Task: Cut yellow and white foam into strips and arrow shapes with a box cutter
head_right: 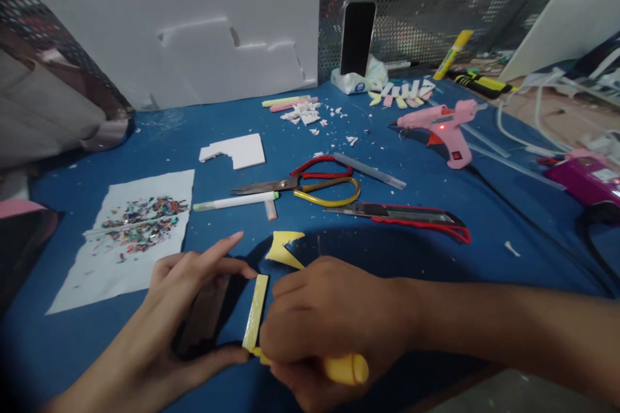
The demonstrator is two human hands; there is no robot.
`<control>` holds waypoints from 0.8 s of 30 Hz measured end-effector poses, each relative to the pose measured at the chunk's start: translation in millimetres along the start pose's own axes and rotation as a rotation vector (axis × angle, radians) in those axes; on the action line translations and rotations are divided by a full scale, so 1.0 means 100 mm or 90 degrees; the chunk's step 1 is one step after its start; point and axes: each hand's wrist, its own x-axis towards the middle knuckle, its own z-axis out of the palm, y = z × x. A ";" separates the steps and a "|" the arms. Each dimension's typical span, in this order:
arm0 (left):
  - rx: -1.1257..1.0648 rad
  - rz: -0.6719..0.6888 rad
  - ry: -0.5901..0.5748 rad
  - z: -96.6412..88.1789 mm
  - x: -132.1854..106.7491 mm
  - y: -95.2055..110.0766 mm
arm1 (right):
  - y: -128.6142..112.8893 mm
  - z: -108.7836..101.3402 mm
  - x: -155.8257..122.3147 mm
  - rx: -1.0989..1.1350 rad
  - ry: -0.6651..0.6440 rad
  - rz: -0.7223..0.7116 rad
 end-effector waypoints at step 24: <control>0.033 -0.002 0.019 0.00 0.00 0.00 | 0.13 -0.15 0.01 -0.039 0.105 0.120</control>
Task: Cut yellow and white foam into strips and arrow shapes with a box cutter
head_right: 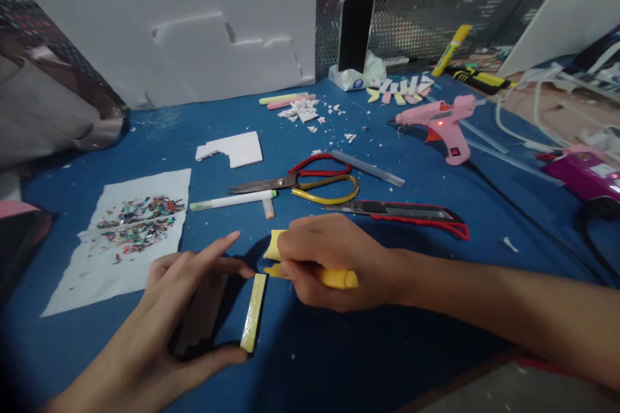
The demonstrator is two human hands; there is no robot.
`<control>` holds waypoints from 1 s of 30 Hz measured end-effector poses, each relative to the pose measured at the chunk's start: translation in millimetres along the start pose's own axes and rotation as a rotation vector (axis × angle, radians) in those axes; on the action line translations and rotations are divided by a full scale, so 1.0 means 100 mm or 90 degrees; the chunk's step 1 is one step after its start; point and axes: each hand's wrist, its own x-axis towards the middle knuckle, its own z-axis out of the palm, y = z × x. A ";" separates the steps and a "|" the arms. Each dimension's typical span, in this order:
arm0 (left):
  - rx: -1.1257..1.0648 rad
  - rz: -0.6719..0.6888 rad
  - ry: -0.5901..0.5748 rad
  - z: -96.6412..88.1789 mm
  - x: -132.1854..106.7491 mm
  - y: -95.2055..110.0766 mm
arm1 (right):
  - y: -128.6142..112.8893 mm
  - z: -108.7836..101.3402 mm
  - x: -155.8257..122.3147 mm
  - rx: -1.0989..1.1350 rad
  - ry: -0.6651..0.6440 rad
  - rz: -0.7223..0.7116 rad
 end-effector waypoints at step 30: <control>-0.031 0.000 -0.002 0.01 0.02 0.00 | -0.02 0.01 -0.02 0.020 -0.011 -0.035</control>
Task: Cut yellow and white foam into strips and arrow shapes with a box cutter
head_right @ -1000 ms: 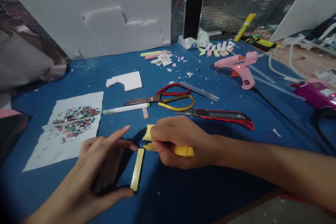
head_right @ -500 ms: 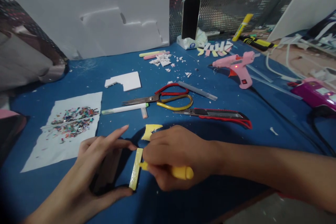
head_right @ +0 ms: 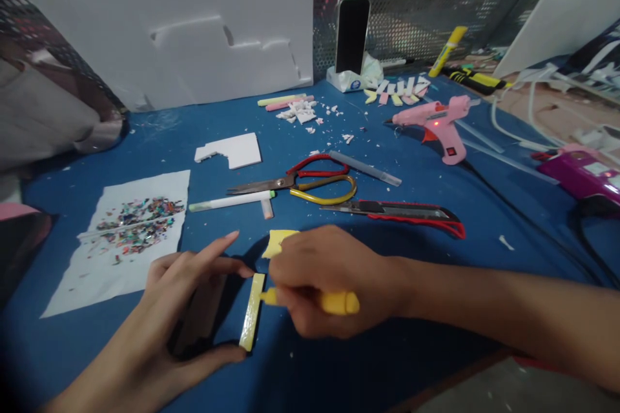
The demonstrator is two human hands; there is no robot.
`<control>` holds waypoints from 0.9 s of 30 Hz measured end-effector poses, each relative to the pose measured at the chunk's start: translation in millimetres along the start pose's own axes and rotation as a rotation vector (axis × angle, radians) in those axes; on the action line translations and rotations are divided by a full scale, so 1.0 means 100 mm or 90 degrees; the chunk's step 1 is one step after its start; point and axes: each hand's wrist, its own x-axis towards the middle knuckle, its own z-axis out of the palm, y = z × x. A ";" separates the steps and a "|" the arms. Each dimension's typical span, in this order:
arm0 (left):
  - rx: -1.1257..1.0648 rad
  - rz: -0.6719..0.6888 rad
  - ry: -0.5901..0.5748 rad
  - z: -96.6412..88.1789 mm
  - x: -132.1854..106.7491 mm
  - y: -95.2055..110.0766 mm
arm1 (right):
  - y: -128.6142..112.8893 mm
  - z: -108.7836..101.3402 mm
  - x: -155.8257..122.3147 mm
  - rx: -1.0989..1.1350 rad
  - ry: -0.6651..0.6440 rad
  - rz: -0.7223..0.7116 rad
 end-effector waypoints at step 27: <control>0.000 0.017 -0.009 0.01 0.01 -0.02 | -0.01 0.01 -0.01 0.027 -0.022 0.013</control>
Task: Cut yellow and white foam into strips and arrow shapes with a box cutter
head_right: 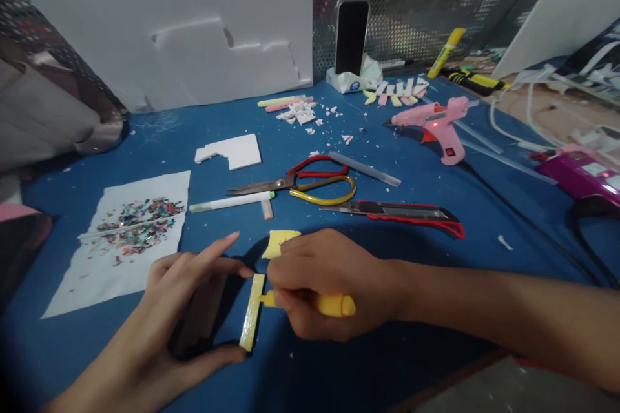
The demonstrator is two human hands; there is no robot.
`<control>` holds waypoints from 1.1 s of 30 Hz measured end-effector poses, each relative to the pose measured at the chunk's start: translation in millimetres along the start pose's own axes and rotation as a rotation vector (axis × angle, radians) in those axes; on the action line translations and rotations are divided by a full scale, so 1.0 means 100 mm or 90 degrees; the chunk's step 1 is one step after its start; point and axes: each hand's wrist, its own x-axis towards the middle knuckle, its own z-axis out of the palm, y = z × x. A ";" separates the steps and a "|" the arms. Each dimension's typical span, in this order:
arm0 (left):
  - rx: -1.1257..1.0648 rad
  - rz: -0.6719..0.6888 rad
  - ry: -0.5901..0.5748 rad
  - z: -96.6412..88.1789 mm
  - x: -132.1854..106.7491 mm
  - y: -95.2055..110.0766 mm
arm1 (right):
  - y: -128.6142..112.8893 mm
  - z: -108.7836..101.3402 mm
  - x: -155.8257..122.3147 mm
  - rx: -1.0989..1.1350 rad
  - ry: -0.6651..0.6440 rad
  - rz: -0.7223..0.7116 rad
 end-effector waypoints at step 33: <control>0.021 -0.017 -0.011 -0.03 -0.03 0.02 | -0.07 0.17 -0.03 0.037 -0.054 -0.050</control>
